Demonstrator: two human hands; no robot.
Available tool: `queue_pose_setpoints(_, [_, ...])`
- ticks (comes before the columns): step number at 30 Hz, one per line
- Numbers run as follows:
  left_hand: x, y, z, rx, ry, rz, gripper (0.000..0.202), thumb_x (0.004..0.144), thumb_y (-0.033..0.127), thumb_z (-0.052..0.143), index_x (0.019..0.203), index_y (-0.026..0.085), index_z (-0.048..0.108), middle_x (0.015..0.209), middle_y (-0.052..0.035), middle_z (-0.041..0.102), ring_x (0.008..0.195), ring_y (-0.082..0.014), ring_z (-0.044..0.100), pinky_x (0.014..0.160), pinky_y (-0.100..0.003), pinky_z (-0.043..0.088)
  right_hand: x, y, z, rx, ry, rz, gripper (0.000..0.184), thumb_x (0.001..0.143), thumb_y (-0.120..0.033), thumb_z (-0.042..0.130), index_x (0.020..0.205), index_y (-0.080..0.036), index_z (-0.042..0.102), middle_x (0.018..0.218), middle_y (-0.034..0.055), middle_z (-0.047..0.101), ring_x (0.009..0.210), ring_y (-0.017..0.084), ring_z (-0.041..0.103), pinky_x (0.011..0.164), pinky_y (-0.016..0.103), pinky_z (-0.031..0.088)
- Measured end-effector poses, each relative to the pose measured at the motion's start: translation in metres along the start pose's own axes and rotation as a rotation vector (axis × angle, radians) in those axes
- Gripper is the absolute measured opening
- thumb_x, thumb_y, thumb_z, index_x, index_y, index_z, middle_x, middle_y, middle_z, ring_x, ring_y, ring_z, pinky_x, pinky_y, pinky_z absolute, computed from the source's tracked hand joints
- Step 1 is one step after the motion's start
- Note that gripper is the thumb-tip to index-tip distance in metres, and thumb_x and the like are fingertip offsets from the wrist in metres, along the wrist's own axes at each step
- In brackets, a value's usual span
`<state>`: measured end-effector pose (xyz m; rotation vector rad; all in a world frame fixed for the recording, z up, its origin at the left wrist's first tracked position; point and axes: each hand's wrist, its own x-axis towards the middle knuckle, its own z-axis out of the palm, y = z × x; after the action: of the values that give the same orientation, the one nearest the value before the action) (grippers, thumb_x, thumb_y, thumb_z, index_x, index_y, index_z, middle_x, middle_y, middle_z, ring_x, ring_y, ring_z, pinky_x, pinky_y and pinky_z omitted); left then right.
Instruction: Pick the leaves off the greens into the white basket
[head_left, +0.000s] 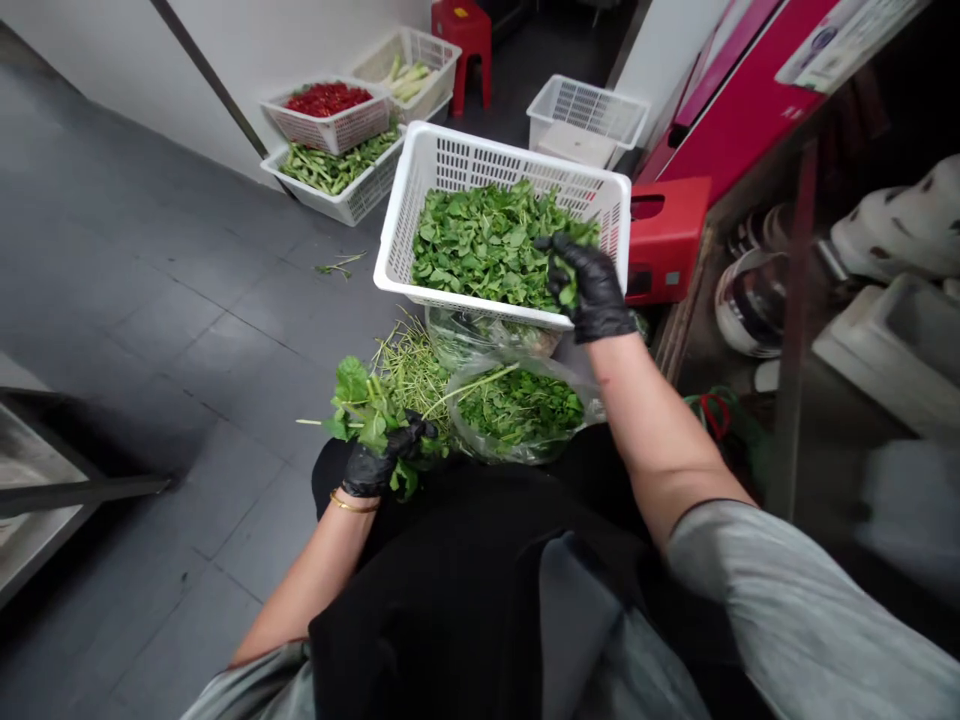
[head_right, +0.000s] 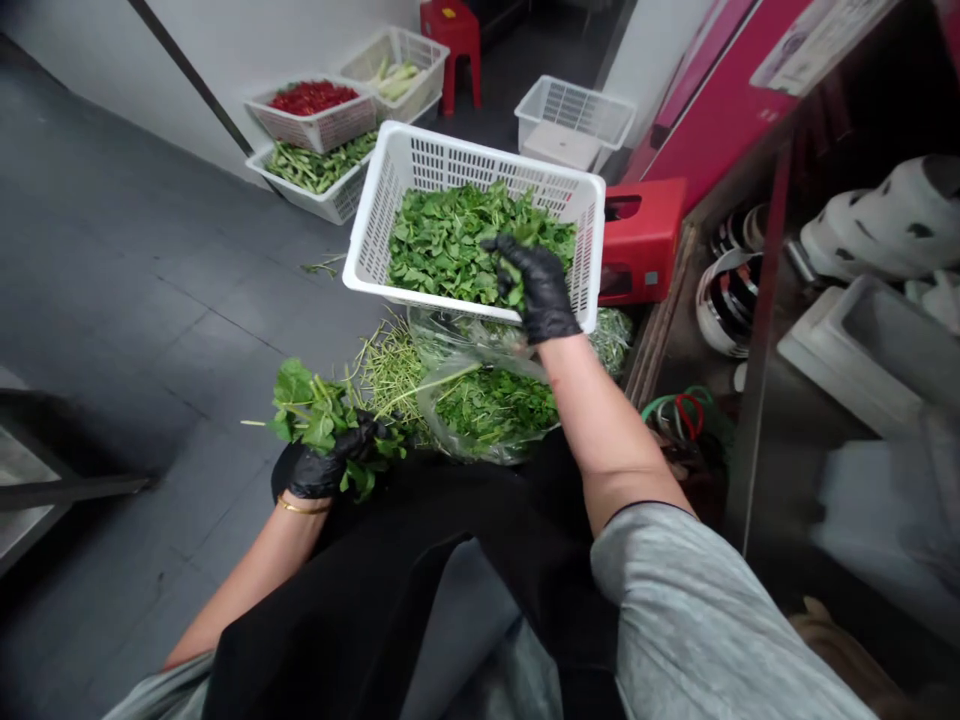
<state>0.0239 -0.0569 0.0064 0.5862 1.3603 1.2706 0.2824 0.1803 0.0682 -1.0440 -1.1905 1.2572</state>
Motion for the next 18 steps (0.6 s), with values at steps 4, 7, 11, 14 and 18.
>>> queue_pose_setpoints(4, [0.010,0.011,0.008,-0.293,-0.078,-0.150,0.024,0.065,0.029,0.090,0.074,0.013,0.075,0.047,0.0057,0.045,0.044,-0.0061,0.040,0.043,-0.018,0.036,0.096,-0.006,-0.025,-0.617,0.101,-0.189,0.035,0.102,-0.034,0.054,0.121,-0.006,0.061,0.118,0.0167,0.069,0.089,0.010,0.061,0.087,0.027,0.051])
queue_pose_setpoints(7, [0.020,0.011,0.014,-0.460,-0.106,-0.227,0.020,0.073,0.022,0.084,0.087,0.012,0.074,0.047,0.0084,0.038,0.043,-0.0051,0.039,0.042,-0.016,0.033,0.120,-0.003,-0.025,-0.952,-0.039,-0.082,0.057,0.097,-0.039,0.063,0.129,0.007,0.058,0.133,0.0333,0.060,0.126,0.024,0.056,0.113,0.046,0.037])
queue_pose_setpoints(11, [0.030,0.004,0.020,-0.516,-0.113,-0.234,0.022,0.075,0.019,0.082,0.094,0.013,0.073,0.047,0.0096,0.038,0.044,-0.0056,0.041,0.043,-0.015,0.035,0.053,0.018,0.014,-0.881,-0.181,-0.184,0.042,0.095,-0.041,0.065,0.124,-0.011,0.070,0.134,0.0184,0.066,0.127,0.025,0.058,0.113,0.042,0.041])
queue_pose_setpoints(14, [0.036,-0.004,0.022,-0.519,-0.062,-0.225,0.024,0.069,0.017,0.086,0.087,0.015,0.071,0.051,0.0082,0.048,0.045,-0.0059,0.044,0.044,-0.018,0.038,-0.033,0.046,0.059,-0.445,-0.798,-0.132,0.042,0.094,-0.055,0.062,0.106,-0.018,0.077,0.107,0.0075,0.076,0.100,0.022,0.069,0.096,0.038,0.052])
queue_pose_setpoints(18, [0.033,-0.012,0.019,-0.470,0.018,-0.191,0.025,0.064,0.018,0.089,0.076,0.016,0.067,0.058,0.0052,0.059,0.047,-0.0075,0.048,0.049,-0.023,0.044,-0.103,0.079,0.094,-0.219,-0.890,0.099,0.056,0.084,-0.068,0.064,0.083,-0.014,0.077,0.076,0.0030,0.071,0.070,0.017,0.061,0.069,0.029,0.048])
